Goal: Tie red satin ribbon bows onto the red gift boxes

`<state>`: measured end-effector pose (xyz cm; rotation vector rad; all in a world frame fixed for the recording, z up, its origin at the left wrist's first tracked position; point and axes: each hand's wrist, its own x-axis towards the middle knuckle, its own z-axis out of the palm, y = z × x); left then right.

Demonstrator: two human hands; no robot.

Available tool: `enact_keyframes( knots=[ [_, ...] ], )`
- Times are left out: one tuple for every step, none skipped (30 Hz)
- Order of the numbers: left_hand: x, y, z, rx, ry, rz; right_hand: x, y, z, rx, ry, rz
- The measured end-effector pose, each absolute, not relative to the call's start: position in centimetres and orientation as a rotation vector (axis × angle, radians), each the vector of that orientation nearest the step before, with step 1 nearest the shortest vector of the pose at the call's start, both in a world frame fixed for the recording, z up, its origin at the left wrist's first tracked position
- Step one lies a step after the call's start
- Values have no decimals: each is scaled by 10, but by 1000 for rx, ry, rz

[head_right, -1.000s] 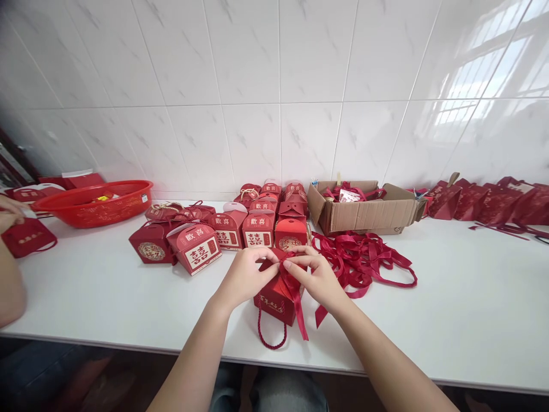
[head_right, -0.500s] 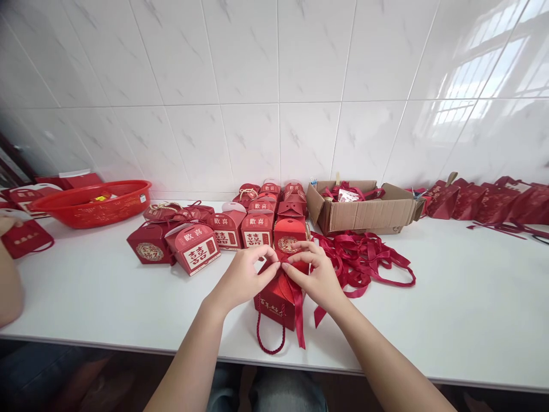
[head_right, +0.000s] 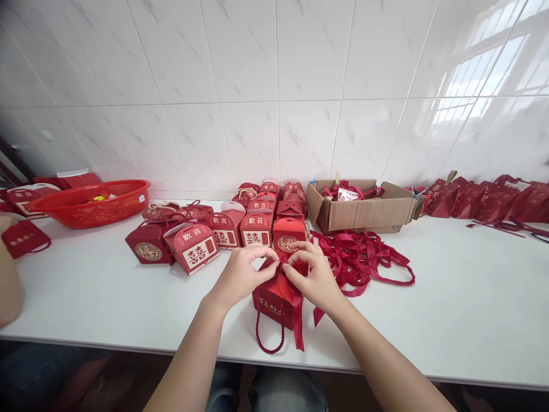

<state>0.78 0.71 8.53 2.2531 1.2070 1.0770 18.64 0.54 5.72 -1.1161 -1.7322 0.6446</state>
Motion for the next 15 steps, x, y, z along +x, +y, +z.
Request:
enact_keyframes(
  knots=[
    [8, 7, 85, 2286, 1200, 1083, 186, 6, 57, -1111, -1732, 653],
    [8, 7, 85, 2314, 1188, 1088, 186, 6, 57, -1106, -1732, 664],
    [8, 6, 85, 2337, 1172, 1089, 186, 6, 57, -1101, -1733, 676],
    [9, 6, 85, 2354, 1156, 1090, 186, 7, 57, -1096, -1734, 686],
    [9, 6, 86, 2363, 1141, 1090, 186, 7, 57, -1093, -1738, 694],
    [10, 6, 86, 2364, 1129, 1091, 186, 7, 57, -1092, -1742, 700],
    [10, 6, 86, 2360, 1119, 1093, 186, 7, 57, -1091, -1747, 705],
    [10, 6, 86, 2350, 1110, 1094, 186, 7, 57, -1089, -1752, 709],
    [10, 6, 86, 2338, 1101, 1091, 186, 7, 57, -1089, -1757, 712],
    [10, 7, 86, 2324, 1094, 1086, 186, 7, 57, -1088, -1760, 715],
    [10, 7, 87, 2313, 1090, 1078, 186, 7, 56, -1087, -1760, 718],
    [10, 6, 87, 2305, 1090, 1072, 186, 7, 56, -1087, -1759, 721],
    [9, 6, 87, 2302, 1092, 1063, 186, 7, 55, -1088, -1756, 723],
    [9, 6, 87, 2302, 1096, 1053, 186, 7, 55, -1087, -1754, 723],
    [8, 6, 87, 2306, 1101, 1041, 186, 7, 54, -1085, -1751, 722]
  ],
)
